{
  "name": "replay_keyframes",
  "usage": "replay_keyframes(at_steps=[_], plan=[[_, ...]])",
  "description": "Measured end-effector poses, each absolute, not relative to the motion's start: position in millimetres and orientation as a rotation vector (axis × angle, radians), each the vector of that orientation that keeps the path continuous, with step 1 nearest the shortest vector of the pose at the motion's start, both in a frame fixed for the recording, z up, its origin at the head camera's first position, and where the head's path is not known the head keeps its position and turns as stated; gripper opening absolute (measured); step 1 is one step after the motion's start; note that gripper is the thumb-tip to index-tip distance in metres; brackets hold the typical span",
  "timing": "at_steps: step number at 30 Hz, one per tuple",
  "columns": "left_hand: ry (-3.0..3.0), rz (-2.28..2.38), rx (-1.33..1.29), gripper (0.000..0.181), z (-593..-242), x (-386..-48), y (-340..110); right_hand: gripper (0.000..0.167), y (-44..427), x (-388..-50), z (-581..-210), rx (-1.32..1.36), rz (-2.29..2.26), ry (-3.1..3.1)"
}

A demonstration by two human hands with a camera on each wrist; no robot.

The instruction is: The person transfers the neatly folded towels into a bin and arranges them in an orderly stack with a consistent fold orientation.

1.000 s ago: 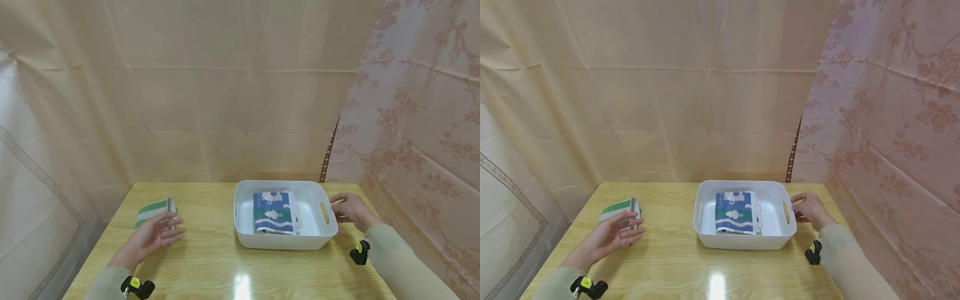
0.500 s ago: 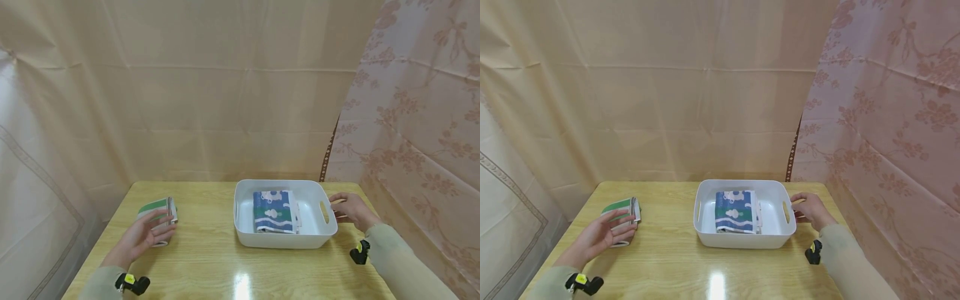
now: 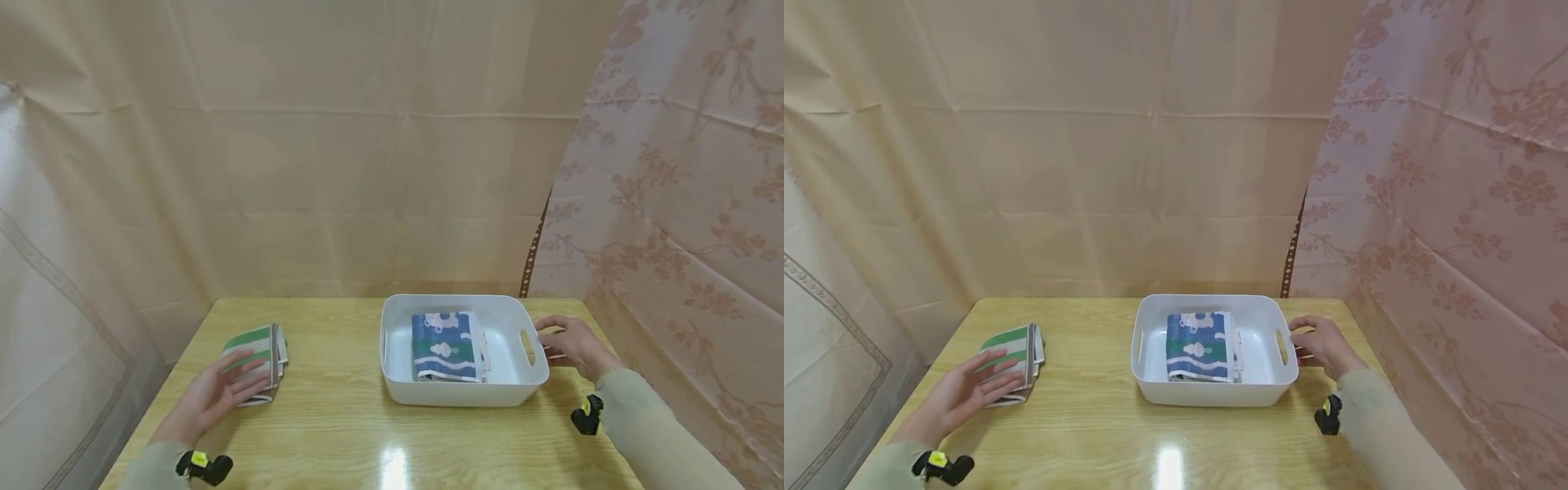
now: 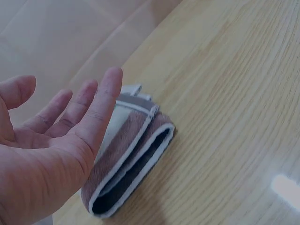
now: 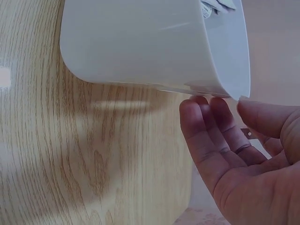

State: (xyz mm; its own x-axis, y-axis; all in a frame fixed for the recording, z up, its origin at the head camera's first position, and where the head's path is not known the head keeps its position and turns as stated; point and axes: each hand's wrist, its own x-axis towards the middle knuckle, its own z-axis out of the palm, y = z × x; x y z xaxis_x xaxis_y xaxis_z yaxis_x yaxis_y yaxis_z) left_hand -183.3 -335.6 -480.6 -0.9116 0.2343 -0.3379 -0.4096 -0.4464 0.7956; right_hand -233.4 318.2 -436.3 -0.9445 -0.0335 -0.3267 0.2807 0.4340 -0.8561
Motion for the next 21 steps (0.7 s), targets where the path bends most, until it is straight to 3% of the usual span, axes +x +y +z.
replay_keyframes(at_steps=[21], plan=[[1.308, 2.454, -0.248, 0.029, -492, -173, -368, 0.037, 318, -232, -436, 0.189, -1.512, 2.398]])
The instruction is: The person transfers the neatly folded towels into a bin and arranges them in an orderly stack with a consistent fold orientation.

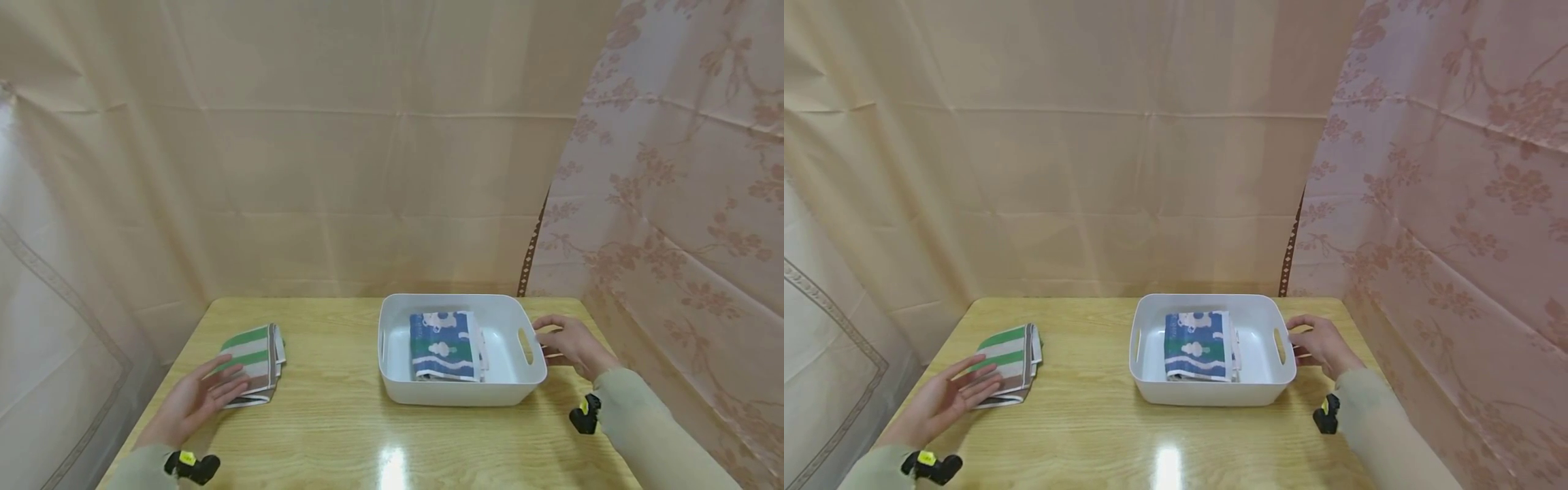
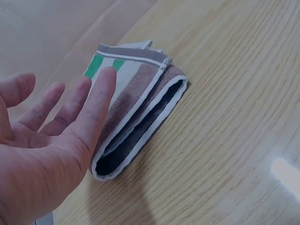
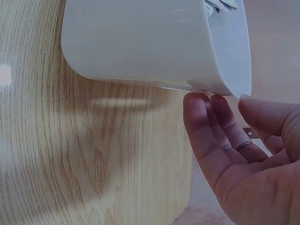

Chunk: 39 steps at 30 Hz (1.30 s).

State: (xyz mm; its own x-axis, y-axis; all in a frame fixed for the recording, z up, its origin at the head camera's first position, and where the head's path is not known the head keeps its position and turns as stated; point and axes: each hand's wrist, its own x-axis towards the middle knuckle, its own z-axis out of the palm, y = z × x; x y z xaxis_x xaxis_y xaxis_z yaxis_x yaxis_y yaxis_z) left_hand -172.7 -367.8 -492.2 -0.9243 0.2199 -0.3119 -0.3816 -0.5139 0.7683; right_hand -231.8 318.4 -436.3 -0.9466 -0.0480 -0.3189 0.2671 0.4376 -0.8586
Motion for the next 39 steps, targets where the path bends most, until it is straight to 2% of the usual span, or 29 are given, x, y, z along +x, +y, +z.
replay_keyframes(at_steps=[16, 23, 28, 34, 39], plan=[[1.311, 2.464, -0.318, 0.04, -500, -171, -385, 0.037, 319, -233, -438, 0.214, -1.504, 2.398], [1.321, 2.452, -0.46, 0.036, -500, -171, -391, 0.037, 317, -235, -439, 0.233, -1.508, 2.403], [1.375, 2.428, -0.559, 0.021, -500, -173, -391, 0.037, 318, -235, -439, 0.236, -1.503, 2.405], [1.473, 2.371, -0.618, 0.052, -498, -176, -388, 0.037, 318, -234, -439, 0.224, -1.497, 2.408], [1.536, 2.319, -0.618, 0.063, -499, -177, -387, 0.037, 318, -235, -438, 0.246, -1.495, 2.41]])
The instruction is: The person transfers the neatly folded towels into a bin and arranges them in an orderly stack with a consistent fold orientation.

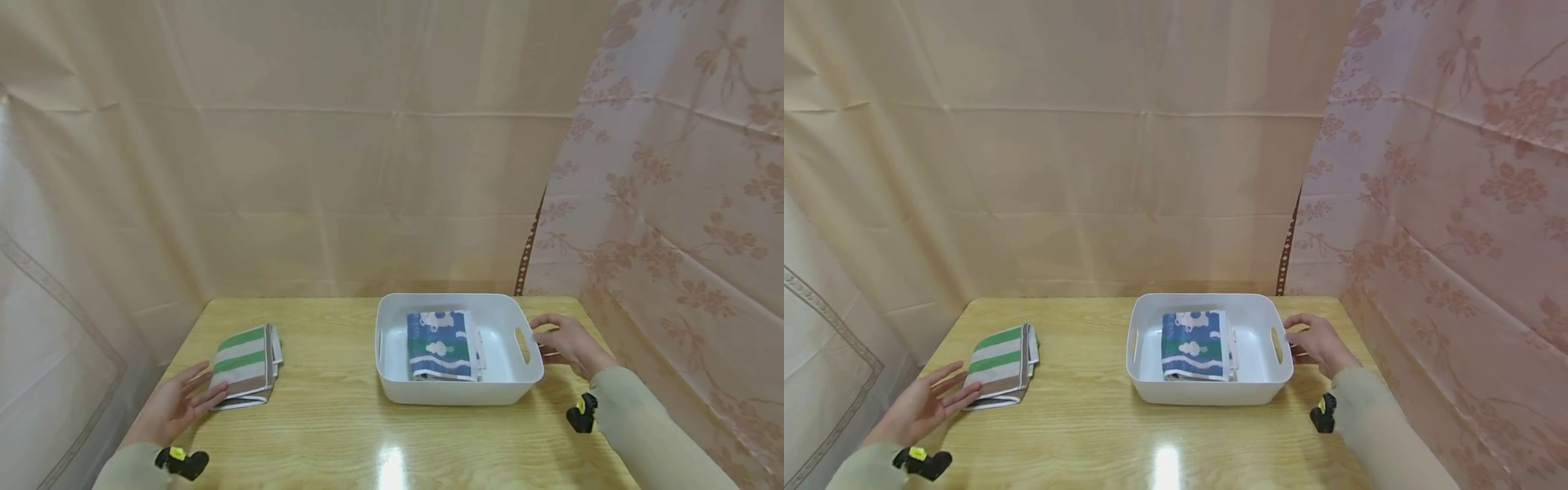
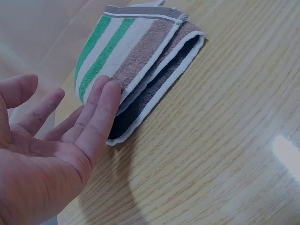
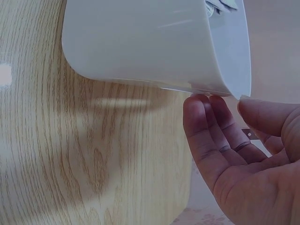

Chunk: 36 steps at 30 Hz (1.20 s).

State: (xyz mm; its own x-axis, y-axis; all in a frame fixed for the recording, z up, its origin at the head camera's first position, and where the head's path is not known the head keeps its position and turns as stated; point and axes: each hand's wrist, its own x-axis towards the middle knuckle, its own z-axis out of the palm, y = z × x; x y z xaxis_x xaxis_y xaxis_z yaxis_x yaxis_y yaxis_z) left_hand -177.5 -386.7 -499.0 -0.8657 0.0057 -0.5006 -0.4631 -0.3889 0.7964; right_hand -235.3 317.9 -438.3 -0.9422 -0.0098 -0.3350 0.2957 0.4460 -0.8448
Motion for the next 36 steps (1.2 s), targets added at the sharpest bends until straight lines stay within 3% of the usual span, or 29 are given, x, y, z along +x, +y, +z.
replay_keyframes(at_steps=[9, 16, 36], plan=[[1.651, 2.194, -0.586, 0.045, -506, -175, -387, 0.037, 319, -235, -439, 0.229, -1.489, 2.406], [1.627, 2.165, -0.655, 0.021, -512, -173, -384, 0.037, 319, -235, -438, 0.229, -1.479, 2.405], [1.593, 2.132, -0.743, 0.02, -517, -178, -364, 0.037, 319, -234, -436, 0.232, -1.483, 2.396]])
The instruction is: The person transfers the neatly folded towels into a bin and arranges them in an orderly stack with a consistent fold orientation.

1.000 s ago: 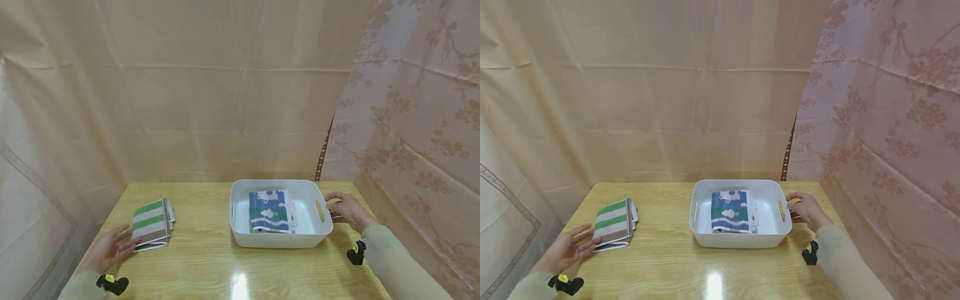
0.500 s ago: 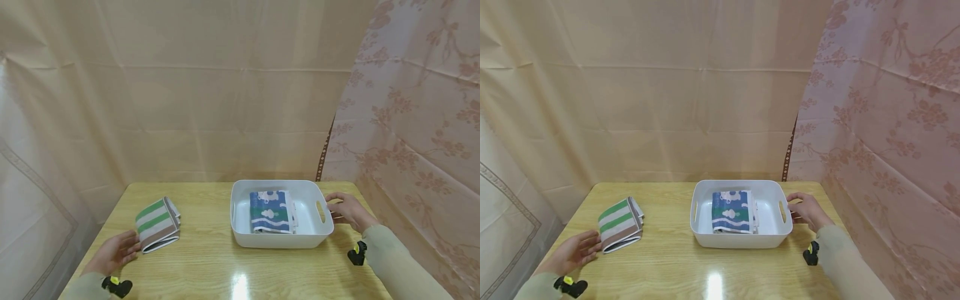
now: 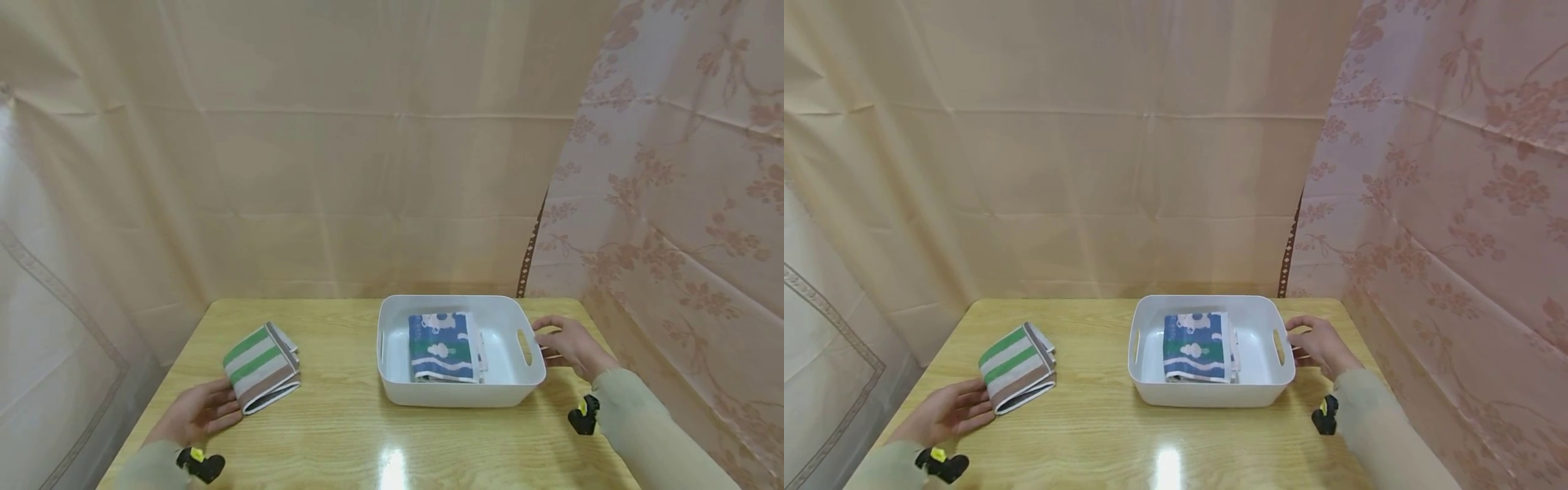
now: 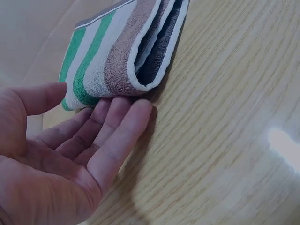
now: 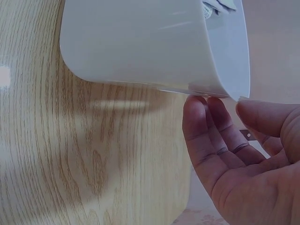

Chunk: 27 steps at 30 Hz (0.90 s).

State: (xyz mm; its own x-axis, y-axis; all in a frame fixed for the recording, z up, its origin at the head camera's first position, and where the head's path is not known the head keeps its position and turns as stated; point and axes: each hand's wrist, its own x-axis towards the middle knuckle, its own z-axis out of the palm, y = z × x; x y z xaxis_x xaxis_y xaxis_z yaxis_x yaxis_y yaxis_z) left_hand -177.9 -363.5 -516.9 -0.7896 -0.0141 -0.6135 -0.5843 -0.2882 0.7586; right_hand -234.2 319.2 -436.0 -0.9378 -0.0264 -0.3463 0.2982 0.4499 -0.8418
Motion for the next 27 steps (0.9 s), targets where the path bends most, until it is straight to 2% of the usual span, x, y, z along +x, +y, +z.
replay_keyframes(at_steps=[7, 18, 27], plan=[[1.571, 2.101, -0.7, 0.023, -519, -181, -356, 0.037, 319, -235, -437, 0.246, -1.47, 2.4], [1.645, 2.031, -0.835, 0.018, -513, -188, -342, 0.036, 319, -234, -436, 0.229, -1.473, 2.404], [1.681, 2.006, -0.842, 0.01, -513, -192, -340, 0.037, 318, -235, -435, 0.259, -1.462, 2.402]])
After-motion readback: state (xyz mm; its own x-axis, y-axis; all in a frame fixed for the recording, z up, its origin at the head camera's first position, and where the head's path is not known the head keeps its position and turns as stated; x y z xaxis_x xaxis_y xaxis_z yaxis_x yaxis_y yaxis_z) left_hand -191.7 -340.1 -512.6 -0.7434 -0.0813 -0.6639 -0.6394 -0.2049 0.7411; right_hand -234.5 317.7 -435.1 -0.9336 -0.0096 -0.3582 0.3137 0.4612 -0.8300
